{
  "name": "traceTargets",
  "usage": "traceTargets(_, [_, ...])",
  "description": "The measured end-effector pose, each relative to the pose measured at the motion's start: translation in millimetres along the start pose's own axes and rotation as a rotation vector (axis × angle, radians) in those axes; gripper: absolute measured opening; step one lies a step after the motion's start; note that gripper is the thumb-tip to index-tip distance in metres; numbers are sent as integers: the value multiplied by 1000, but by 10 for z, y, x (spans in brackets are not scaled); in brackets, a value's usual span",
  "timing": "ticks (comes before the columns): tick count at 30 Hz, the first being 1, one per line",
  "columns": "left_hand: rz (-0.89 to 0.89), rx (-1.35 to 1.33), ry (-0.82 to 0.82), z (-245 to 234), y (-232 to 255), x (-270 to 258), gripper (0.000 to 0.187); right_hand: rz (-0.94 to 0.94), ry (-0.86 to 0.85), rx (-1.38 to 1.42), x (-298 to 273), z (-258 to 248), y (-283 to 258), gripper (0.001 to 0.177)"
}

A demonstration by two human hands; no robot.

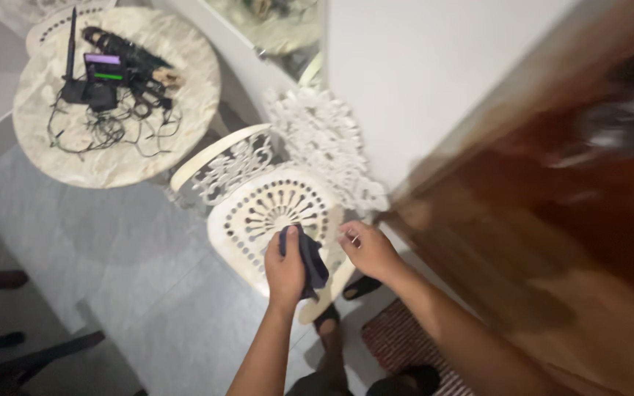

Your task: The person cleans a wooden door by spraying a cleaning solution and wiping the surface with a cloth. They repeatedly spray and wipe different sections of the door, including the handle area and edges.

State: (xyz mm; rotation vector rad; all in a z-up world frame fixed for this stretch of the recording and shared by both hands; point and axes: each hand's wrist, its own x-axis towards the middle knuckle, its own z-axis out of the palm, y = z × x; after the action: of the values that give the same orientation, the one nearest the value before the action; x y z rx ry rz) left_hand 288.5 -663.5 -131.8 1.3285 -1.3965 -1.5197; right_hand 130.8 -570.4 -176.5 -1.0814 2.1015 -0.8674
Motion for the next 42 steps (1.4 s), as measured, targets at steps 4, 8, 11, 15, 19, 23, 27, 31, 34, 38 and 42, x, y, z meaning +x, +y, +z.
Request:
traceTargets(4, [-187, -6, 6, -355, -265, 365, 31, -42, -98, -199, 465, 583, 165, 49])
traceTargets(8, [-45, 76, 68, -416, -708, 651, 32, 18, -164, -280, 855, 1097, 348, 62])
traceTargets(11, [-155, 97, 53, -384, -1034, 792, 32, -28, -152, -361, 1077, 1331, 527, 56])
traceTargets(15, [-73, 142, 70, -398, -1281, 895, 33, -56, -114, -372, 1258, 1571, 672, 36])
traceTargets(19, [-217, 139, 50, -424, -1324, 918, 33, -93, -134, -402, 1351, 1684, 762, 21])
traceTargets(23, [-283, 130, 54, -426, -1336, 924, 33, -140, -92, -398, 1396, 1761, 826, 15])
traceTargets(27, [-258, 165, 36, -421, -1358, 915, 33, -158, -93, -425, 1418, 1763, 820, 15])
traceTargets(31, [-263, 113, 22, -347, -1250, 849, 34, -116, -98, -351, 1207, 1430, 529, 17])
traceTargets(34, [-269, 76, 7, -292, -1051, 761, 33, -147, 2, -282, 866, 1023, 74, 20])
traceTargets(38, [-123, 157, -35, -194, -650, 566, 36, -346, 190, -148, 125, 176, -689, 18])
traceTargets(42, [-243, 26, -160, -29, -188, 238, 41, -411, 169, -81, -571, -697, -1387, 14])
